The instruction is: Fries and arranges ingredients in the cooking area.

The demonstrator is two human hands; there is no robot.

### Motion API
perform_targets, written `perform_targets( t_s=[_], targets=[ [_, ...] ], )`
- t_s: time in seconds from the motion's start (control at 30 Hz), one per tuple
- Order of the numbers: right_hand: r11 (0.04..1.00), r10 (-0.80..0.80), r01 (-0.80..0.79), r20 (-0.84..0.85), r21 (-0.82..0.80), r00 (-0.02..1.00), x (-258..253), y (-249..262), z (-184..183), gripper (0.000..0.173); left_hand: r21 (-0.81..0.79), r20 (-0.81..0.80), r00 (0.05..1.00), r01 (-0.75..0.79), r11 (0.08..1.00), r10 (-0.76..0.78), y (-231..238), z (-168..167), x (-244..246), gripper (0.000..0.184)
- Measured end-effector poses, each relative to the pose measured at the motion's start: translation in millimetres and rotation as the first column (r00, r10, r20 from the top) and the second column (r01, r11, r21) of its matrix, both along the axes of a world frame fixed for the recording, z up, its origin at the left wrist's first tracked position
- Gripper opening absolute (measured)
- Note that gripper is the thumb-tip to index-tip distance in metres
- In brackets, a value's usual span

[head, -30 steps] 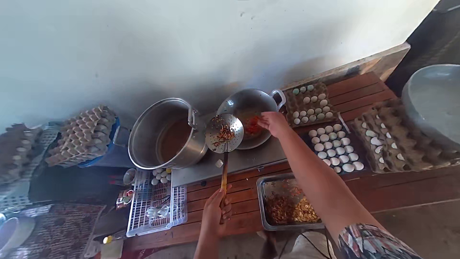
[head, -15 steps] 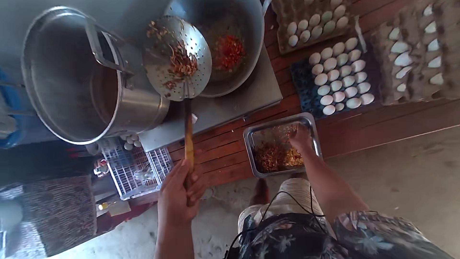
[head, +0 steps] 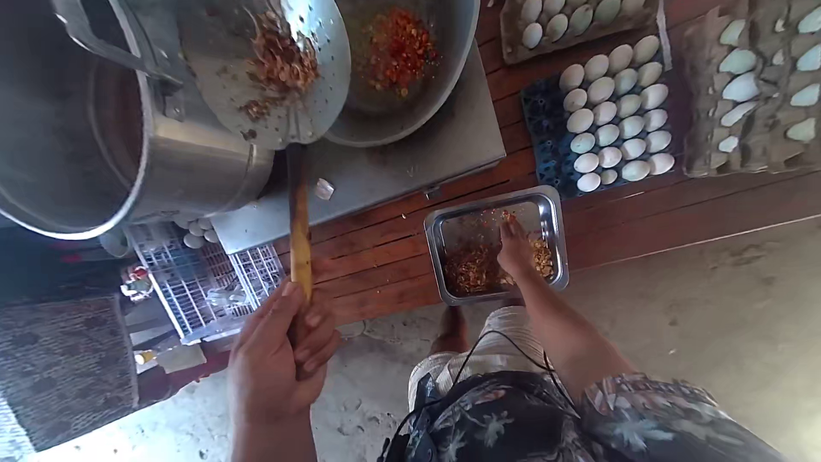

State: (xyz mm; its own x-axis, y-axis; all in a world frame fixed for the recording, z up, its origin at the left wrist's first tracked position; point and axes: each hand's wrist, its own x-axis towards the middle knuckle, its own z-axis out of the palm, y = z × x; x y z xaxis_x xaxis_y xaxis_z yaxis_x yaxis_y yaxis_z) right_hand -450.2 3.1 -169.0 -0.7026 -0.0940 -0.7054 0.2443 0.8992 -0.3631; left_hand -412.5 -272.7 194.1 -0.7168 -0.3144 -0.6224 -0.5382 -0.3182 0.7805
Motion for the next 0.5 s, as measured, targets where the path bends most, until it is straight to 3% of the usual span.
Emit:
perform_targets(
  t_s=[0.1,0.23,0.33,0.5],
  targets=[
    [0.998,-0.032,0.029,-0.071,-0.053,0.997,-22,12,3,0.079,-0.02,0.022,1.0,0.014,1.0,-0.014,1,-1,3,0.044],
    [0.98,0.175,-0.179,-0.057,-0.083,0.983,-4,18,9,0.048,-0.003,0.01,1.0,0.02,1.0,-0.02,4,-3,6,0.043],
    [0.948,0.311,-0.312,-0.031,-0.064,0.95,19,21,1,0.037,-0.01,0.024,1.0,0.005,1.0,-0.005,6,-1,8,0.043],
    [0.926,0.363,-0.369,-0.084,-0.079,0.928,27,24,-12,0.023,-0.012,0.006,1.0,0.006,1.0,-0.006,4,1,11,0.043]
  ],
)
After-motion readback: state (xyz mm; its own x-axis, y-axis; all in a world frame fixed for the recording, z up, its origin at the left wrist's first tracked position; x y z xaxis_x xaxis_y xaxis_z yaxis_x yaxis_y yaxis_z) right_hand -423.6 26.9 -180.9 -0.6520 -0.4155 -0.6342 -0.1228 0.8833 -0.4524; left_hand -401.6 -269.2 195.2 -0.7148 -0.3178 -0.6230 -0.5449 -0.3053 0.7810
